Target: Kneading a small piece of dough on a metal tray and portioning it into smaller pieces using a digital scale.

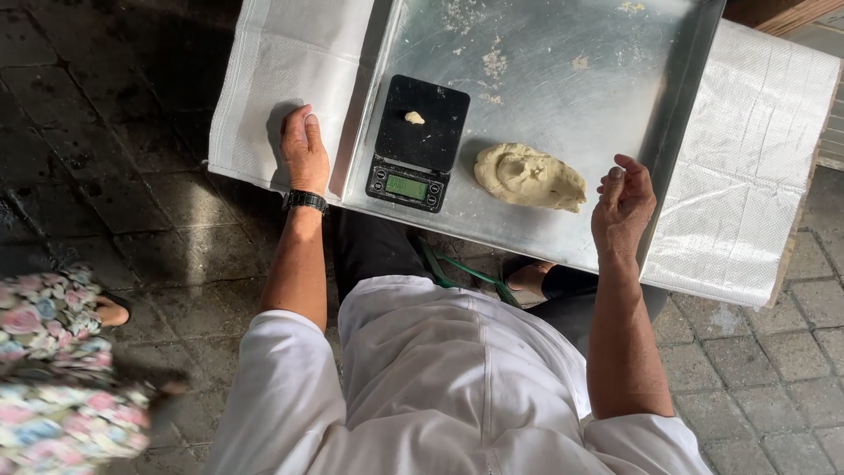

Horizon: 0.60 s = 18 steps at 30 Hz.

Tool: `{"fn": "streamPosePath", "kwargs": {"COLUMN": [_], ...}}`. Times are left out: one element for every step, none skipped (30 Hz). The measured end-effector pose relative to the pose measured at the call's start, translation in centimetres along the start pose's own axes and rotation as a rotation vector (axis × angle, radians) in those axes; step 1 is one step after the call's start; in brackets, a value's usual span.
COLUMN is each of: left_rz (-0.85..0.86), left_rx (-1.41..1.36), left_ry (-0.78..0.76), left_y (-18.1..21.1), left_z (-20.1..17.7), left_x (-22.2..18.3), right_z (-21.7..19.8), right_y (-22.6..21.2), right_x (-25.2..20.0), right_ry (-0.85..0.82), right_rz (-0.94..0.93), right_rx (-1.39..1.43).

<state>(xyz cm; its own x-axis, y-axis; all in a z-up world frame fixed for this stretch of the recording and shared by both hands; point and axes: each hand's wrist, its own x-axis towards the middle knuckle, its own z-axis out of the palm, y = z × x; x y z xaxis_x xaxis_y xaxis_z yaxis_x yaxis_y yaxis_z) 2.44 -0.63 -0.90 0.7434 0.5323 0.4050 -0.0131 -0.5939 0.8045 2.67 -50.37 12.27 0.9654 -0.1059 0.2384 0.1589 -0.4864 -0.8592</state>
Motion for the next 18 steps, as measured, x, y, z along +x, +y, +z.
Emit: {"fn": "streamPosePath", "kwargs": {"left_rz": [0.000,-0.004,-0.008,-0.007,-0.003,0.004,0.007,-0.007,-0.020,-0.019,-0.023,-0.026,-0.026,-0.037,-0.049,-0.050,-0.046,-0.042], "left_rx": [0.001,0.002,0.004,0.005,-0.003,-0.011,-0.011,-0.011,-0.011,-0.011,-0.012,-0.015,-0.016,-0.010,-0.003,-0.004,-0.002,-0.001], "left_ry": [-0.002,-0.005,-0.007,-0.007,-0.014,-0.017,-0.014,-0.023,-0.031,-0.031,-0.033,-0.036,-0.037,-0.041,-0.046,-0.047,-0.045,-0.042], "left_y": [-0.1,-0.2,-0.3,-0.2,-0.2,-0.2,0.0,0.1,0.3,0.3,0.2,0.2,0.1,0.0,-0.1,0.0,0.0,0.1], "left_z": [0.0,0.1,0.2,0.2,0.2,0.2,0.2,0.1,0.0,0.0,0.0,0.1,0.1,0.0,0.0,0.0,-0.1,-0.1], "left_x": [-0.1,0.1,0.2,0.2,0.2,0.3,0.5,0.4,0.3,0.3,0.2,0.2,0.2,0.2,0.2,0.2,0.1,0.2], "right_z": [-0.1,-0.1,-0.2,-0.3,-0.4,-0.4,-0.4,-0.5,-0.5,-0.5,-0.5,-0.6,-0.7,-0.7,-0.7,-0.8,-0.8,-0.8], "right_y": [-0.2,-0.3,-0.5,-0.5,-0.5,-0.5,-0.3,-0.1,0.1,0.3,0.5,0.7,0.7,0.7,0.7,0.8,0.8,0.9], "right_x": [-0.1,-0.1,0.0,0.0,0.0,0.1,0.2,0.2,0.1,0.1,0.1,0.0,0.0,-0.1,-0.1,-0.3,-0.4,-0.4], "right_ry": [0.000,0.007,0.014,0.013,0.011,0.011,0.012,0.016,0.021,0.021,0.018,0.016,0.018,0.025,0.032,0.033,0.033,0.033], "right_rz": [0.002,0.002,0.002,0.003,-0.001,-0.008,-0.011,0.004,0.019,0.019,0.021,0.023,0.023,0.032,0.041,0.042,0.051,0.059], "right_rx": [0.000,0.000,0.000,0.001,-0.006,-0.013,-0.010,-0.007,-0.003,-0.003,0.001,0.002,0.001,0.002,0.003,0.002,-0.001,-0.004]}}
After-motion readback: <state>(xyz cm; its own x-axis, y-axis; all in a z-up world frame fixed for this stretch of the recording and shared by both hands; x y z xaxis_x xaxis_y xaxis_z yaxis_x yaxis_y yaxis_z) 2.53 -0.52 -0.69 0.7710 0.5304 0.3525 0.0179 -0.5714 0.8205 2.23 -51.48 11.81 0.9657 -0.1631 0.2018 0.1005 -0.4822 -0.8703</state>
